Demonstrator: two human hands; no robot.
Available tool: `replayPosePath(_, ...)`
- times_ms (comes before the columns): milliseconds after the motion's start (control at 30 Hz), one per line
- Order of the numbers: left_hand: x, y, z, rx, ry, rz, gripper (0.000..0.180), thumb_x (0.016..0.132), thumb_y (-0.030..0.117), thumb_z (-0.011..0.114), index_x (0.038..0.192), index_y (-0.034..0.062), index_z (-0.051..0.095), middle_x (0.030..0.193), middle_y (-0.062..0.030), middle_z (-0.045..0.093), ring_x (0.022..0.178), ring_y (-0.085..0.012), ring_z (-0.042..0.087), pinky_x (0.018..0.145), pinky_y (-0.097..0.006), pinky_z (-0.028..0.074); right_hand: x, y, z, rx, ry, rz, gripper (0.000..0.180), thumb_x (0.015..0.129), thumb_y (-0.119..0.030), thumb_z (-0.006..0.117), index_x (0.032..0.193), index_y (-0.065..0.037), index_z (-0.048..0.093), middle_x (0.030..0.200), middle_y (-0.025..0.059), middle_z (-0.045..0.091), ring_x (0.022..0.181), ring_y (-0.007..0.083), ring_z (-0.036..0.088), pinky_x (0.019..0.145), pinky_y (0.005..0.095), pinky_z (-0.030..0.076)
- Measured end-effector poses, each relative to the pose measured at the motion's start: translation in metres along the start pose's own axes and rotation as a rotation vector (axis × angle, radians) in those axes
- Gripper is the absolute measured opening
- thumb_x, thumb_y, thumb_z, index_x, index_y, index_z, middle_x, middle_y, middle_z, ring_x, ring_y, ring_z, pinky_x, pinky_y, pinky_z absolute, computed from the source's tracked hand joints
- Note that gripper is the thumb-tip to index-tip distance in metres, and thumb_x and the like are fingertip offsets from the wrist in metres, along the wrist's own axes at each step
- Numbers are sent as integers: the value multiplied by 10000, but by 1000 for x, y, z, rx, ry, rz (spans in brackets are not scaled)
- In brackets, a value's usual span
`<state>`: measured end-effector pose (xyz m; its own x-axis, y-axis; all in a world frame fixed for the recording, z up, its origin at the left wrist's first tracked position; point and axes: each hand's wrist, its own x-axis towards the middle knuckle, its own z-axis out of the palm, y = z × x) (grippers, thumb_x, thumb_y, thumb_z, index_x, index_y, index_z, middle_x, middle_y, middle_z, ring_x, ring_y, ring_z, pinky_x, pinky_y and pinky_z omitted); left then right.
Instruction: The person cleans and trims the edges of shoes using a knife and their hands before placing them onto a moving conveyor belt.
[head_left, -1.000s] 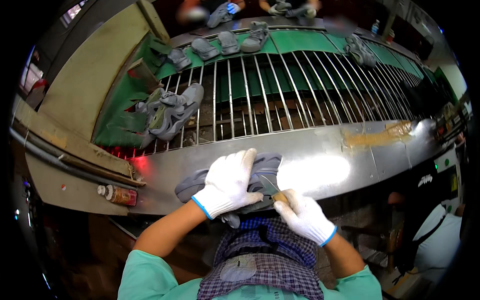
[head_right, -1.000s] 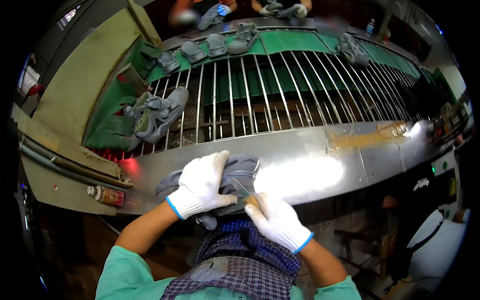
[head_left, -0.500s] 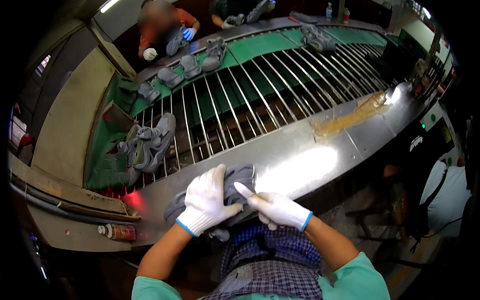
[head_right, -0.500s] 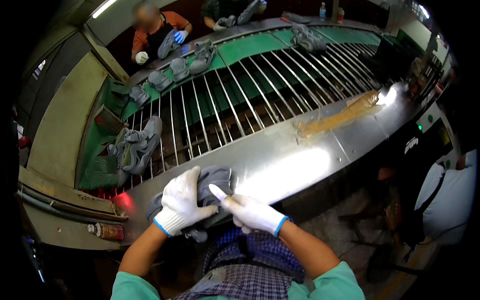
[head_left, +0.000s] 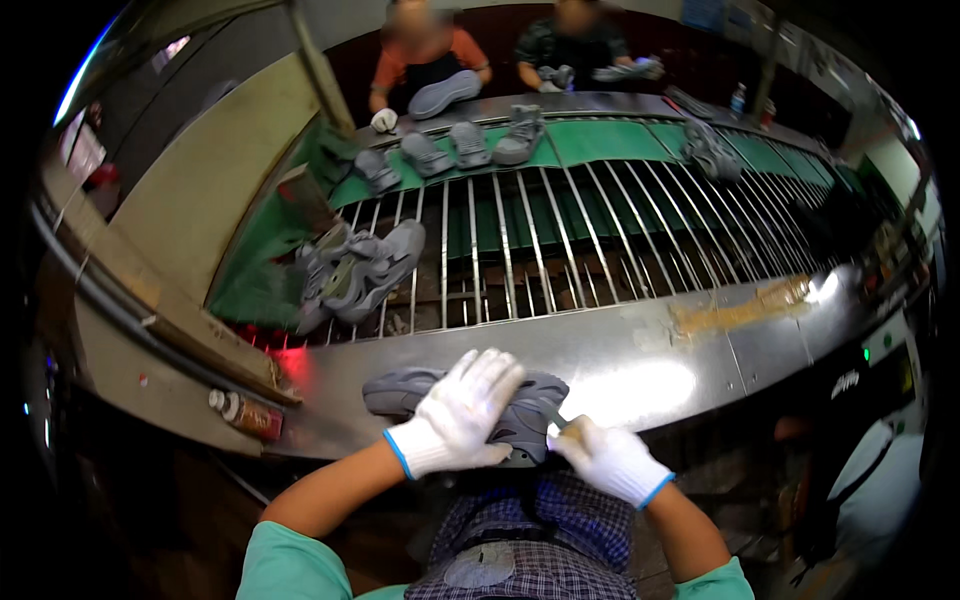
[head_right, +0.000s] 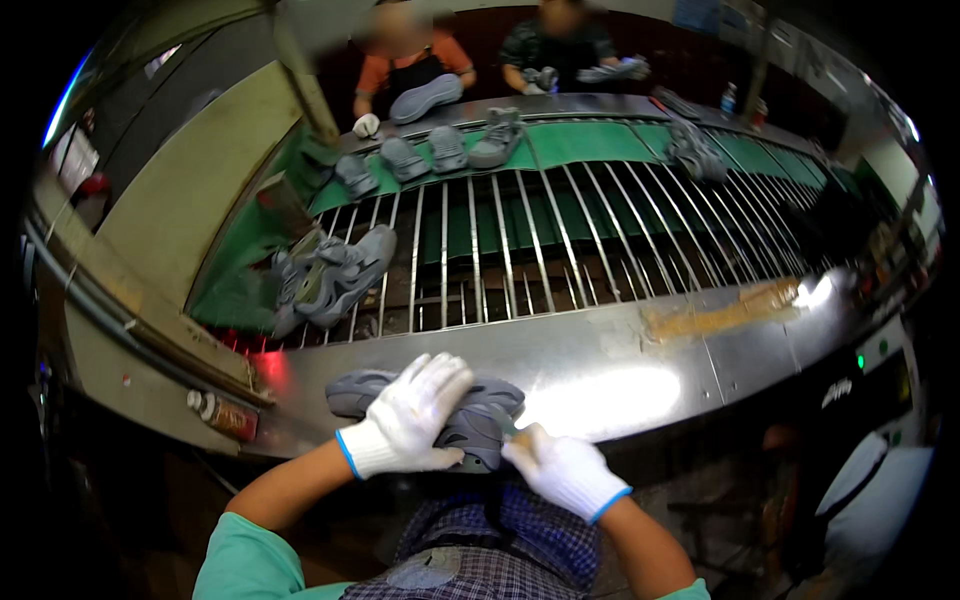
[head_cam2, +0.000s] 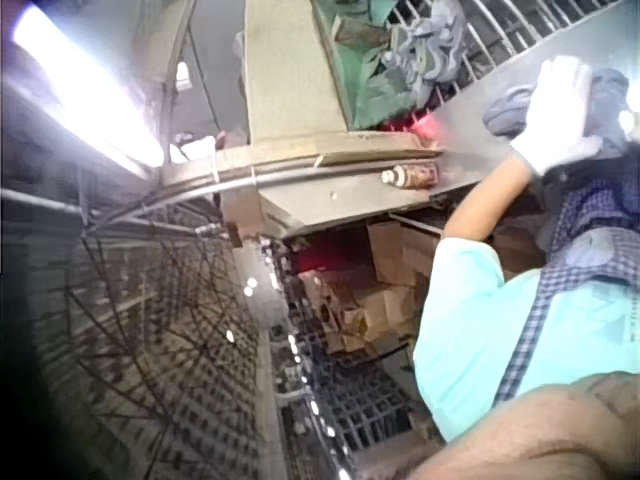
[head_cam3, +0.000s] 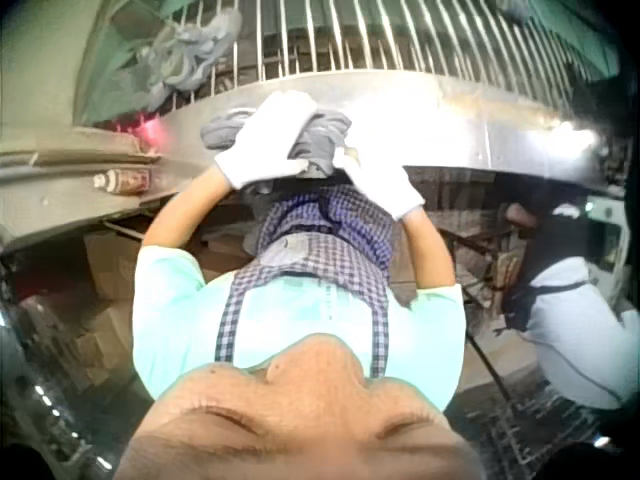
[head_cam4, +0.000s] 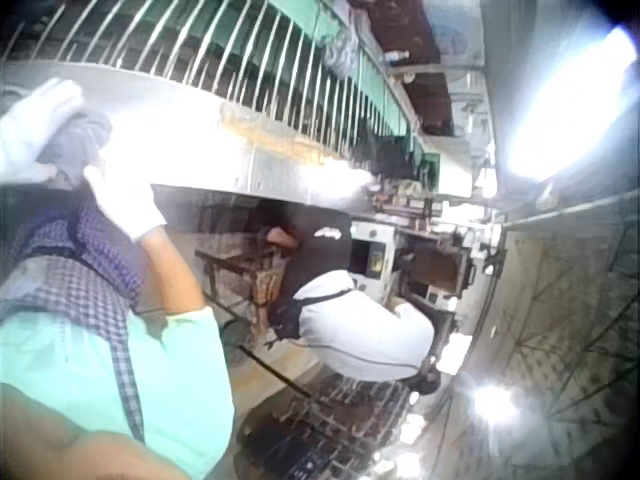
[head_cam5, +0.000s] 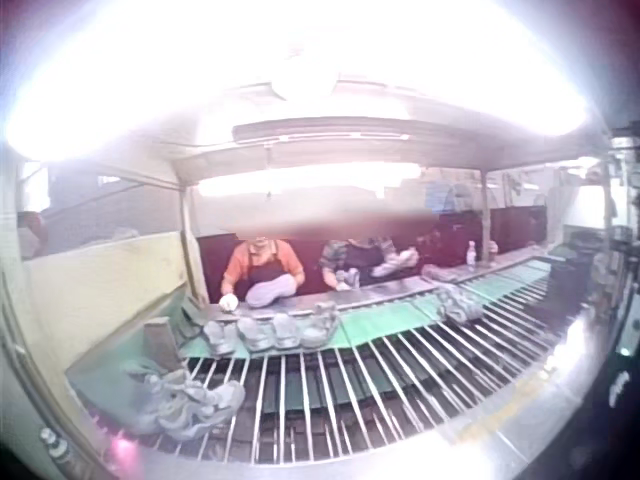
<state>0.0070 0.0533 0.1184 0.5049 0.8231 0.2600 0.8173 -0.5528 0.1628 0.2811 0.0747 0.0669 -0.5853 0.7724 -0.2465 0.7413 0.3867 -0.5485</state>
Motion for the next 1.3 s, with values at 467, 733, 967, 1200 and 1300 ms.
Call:
replayPosePath(467,-82,80,104,-31,435,-92,517,736,213,840,1242,135,774,1406,-126,677,1331,-346,643,1164,-516,502,86,-5,-44,163,339,-228,432,1075,-403,625,1322,-58,705,1287,198,734,1203,331,710,1054,428,546)
replayPosePath(733,-78,8,63,164,491,-18,714,716,255,827,1386,76,656,1391,-172,625,1272,-390,623,1121,-599,497,71,-37,-13,436,238,-122,438,1114,-320,542,1424,-32,655,1248,211,760,1134,323,738,1040,400,547)
replayPosePath(967,-6,17,-42,-318,777,-218,832,611,343,1044,1269,-23,690,1203,-229,748,1071,-422,754,976,-466,612,62,-61,-59,248,780,-512,703,1063,-319,625,1609,44,372,1363,317,658,1207,422,707,1042,463,571)
replayPosePath(1200,10,43,-23,-254,724,-99,763,600,277,992,1229,-24,683,1173,-234,725,996,-421,736,890,-482,609,25,-45,-85,131,562,-283,627,1080,-273,637,1569,37,398,1290,295,695,1125,435,730,998,487,580)
replayPosePath(1300,5,61,-14,-227,614,-61,786,530,211,927,1230,-31,661,1184,-203,693,975,-400,698,862,-484,581,20,-39,-97,4,353,-125,667,1065,-459,639,1514,1,462,1189,289,732,1042,449,747,929,486,594)
